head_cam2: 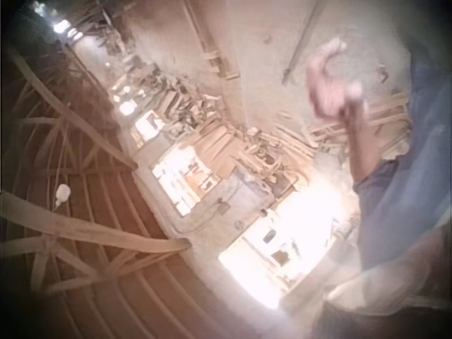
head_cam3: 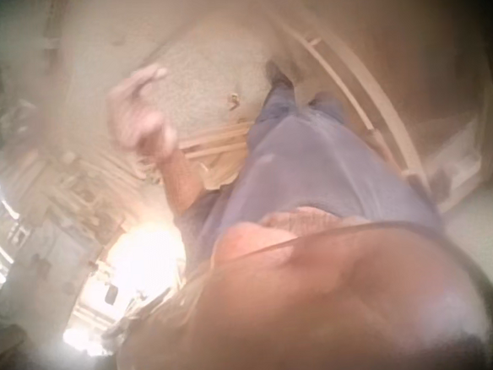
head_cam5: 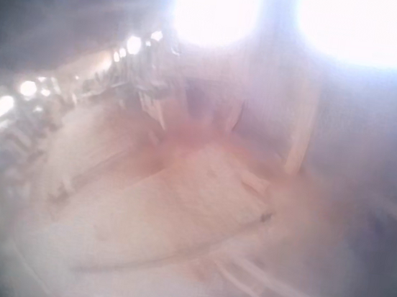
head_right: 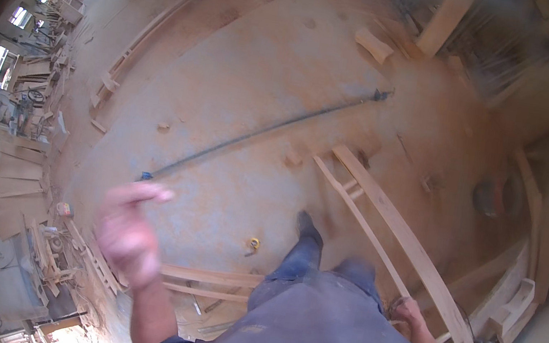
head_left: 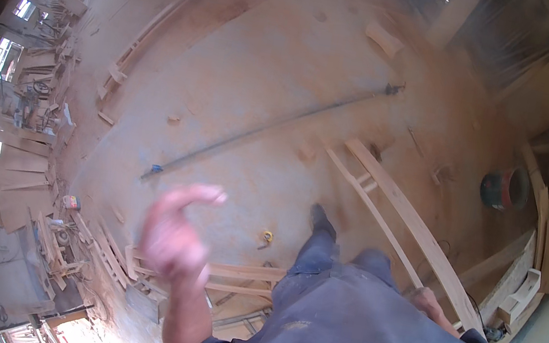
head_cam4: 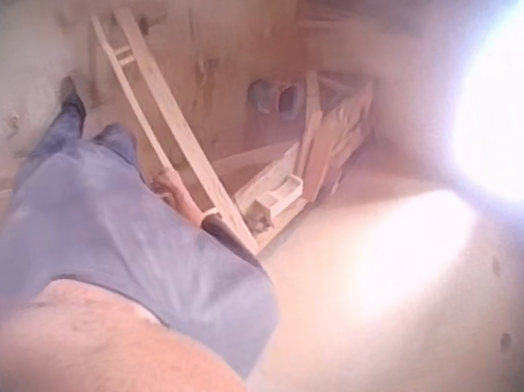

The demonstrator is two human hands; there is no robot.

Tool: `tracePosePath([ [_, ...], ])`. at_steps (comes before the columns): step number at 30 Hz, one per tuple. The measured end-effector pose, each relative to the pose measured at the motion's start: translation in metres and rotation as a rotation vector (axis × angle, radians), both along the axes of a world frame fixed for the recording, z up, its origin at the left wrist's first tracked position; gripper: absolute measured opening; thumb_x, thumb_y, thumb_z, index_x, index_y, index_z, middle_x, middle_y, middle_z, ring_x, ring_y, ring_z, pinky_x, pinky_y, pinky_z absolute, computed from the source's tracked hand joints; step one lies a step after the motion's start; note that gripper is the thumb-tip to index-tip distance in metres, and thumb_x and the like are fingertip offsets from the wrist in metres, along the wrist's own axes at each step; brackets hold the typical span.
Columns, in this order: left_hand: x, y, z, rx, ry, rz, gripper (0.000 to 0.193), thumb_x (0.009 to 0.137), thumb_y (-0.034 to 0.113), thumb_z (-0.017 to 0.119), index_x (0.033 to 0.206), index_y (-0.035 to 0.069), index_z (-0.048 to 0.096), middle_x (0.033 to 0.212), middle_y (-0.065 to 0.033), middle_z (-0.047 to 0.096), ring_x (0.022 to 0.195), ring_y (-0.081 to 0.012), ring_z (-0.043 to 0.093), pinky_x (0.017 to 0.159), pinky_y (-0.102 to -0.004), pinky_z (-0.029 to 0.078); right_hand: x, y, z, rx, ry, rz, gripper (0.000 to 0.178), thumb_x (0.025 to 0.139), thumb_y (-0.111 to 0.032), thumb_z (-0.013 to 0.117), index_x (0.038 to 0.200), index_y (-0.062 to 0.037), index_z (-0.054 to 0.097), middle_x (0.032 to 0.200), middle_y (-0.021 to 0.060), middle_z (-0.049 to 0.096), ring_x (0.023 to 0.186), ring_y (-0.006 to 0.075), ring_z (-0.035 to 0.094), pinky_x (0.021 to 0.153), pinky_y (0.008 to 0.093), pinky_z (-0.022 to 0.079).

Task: The person measures and marks a curved wooden piece using a metal square and pencil, then uses a bow saw to cut a thin wooden strip along a marked line. The person handles the wood and tools directly, repositioning the piece as needed.

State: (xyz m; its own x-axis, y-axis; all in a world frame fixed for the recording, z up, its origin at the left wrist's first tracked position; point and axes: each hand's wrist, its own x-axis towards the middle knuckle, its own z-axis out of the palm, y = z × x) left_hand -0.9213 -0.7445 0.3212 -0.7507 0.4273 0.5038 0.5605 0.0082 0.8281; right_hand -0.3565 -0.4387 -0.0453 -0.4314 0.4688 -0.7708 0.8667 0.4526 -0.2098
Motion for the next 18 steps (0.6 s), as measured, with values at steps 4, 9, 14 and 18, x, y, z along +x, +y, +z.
tracePosePath([
  [4, -0.055, -0.014, 0.121, 0.198, 0.532, -0.032, 0.041, 0.092, 0.033, 0.068, 0.115, 0.003, 0.053, 0.100, -0.0113, 0.057, 0.084, -0.0243, 0.060, 0.074, -0.0370, 0.052, -0.115, 0.066, -0.026, -0.124, 0.152, 0.152, 0.017, 0.076, -0.009, 0.070, 0.091, -0.0016, 0.074, 0.080, 0.0181, 0.073, 0.075, 0.0265, 0.074, 0.065, 0.0393, 0.058],
  [9, -0.137, -0.009, 0.164, -0.038, 0.829, -0.030, 0.030, 0.095, 0.027, 0.063, 0.116, 0.013, 0.046, 0.106, -0.0030, 0.045, 0.084, -0.0192, 0.052, 0.068, -0.0343, 0.050, -0.305, 0.094, 0.024, -0.173, 0.025, -0.467, 0.021, 0.079, -0.012, 0.075, 0.094, 0.0012, 0.070, 0.078, 0.0090, 0.070, 0.073, 0.0274, 0.070, 0.065, 0.0313, 0.055],
  [14, -0.274, -0.001, 0.128, 0.056, 0.544, 0.213, 0.018, 0.100, 0.020, 0.058, 0.110, 0.007, 0.050, 0.096, -0.0047, 0.050, 0.082, -0.0198, 0.056, 0.069, -0.0352, 0.053, -0.392, 0.179, -0.075, -0.201, -0.029, -0.421, 0.007, 0.082, -0.007, 0.069, 0.083, -0.0011, 0.072, 0.079, 0.0132, 0.072, 0.062, 0.0249, 0.069, 0.054, 0.0381, 0.056],
  [18, -0.435, 0.046, 0.081, 0.056, 0.484, 0.362, 0.019, 0.099, 0.020, 0.058, 0.109, 0.005, 0.053, 0.094, -0.0059, 0.053, 0.081, -0.0202, 0.058, 0.069, -0.0343, 0.054, -0.578, 0.189, -0.091, -0.129, -0.141, -0.082, 0.018, 0.084, -0.016, 0.069, 0.094, -0.0006, 0.072, 0.089, 0.0169, 0.071, 0.077, 0.0309, 0.068, 0.068, 0.0419, 0.054],
])
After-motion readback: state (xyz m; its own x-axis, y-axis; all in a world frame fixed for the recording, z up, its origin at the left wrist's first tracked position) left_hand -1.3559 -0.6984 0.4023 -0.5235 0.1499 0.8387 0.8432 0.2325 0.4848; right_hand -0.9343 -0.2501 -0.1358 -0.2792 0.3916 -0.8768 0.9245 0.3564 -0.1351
